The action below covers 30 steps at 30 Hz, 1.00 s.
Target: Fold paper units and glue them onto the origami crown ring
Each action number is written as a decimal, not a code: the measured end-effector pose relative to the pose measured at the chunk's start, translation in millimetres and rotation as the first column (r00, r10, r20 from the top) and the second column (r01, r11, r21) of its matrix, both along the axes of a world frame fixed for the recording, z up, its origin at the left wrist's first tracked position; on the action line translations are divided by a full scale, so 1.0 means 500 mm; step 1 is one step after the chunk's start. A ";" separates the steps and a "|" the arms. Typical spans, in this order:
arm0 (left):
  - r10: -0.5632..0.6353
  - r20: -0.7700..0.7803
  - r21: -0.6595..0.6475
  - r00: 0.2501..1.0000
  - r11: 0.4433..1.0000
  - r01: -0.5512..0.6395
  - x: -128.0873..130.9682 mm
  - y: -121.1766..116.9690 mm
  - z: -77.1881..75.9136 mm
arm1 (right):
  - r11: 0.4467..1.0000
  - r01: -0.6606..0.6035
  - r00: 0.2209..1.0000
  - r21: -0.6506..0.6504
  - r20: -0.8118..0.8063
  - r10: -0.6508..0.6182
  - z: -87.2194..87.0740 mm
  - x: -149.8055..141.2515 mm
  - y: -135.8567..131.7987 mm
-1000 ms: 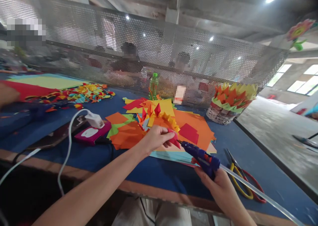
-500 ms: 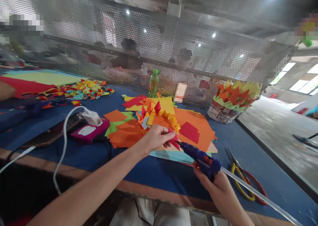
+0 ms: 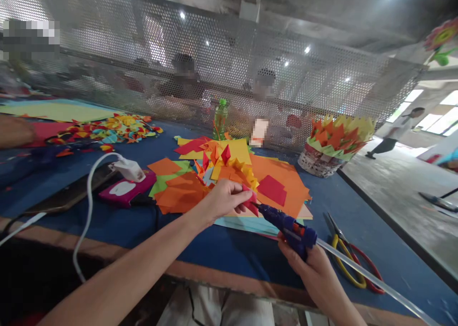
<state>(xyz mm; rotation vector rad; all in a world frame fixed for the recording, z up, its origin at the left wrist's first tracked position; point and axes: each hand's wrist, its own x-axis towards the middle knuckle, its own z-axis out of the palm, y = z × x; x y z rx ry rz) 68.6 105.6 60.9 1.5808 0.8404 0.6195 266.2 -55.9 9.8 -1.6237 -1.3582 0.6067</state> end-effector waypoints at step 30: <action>0.115 0.099 -0.042 0.988 0.993 -0.111 -0.012 0.005 0.022 | 1.000 0.004 1.000 -0.024 0.030 -0.003 0.002 -0.001 0.000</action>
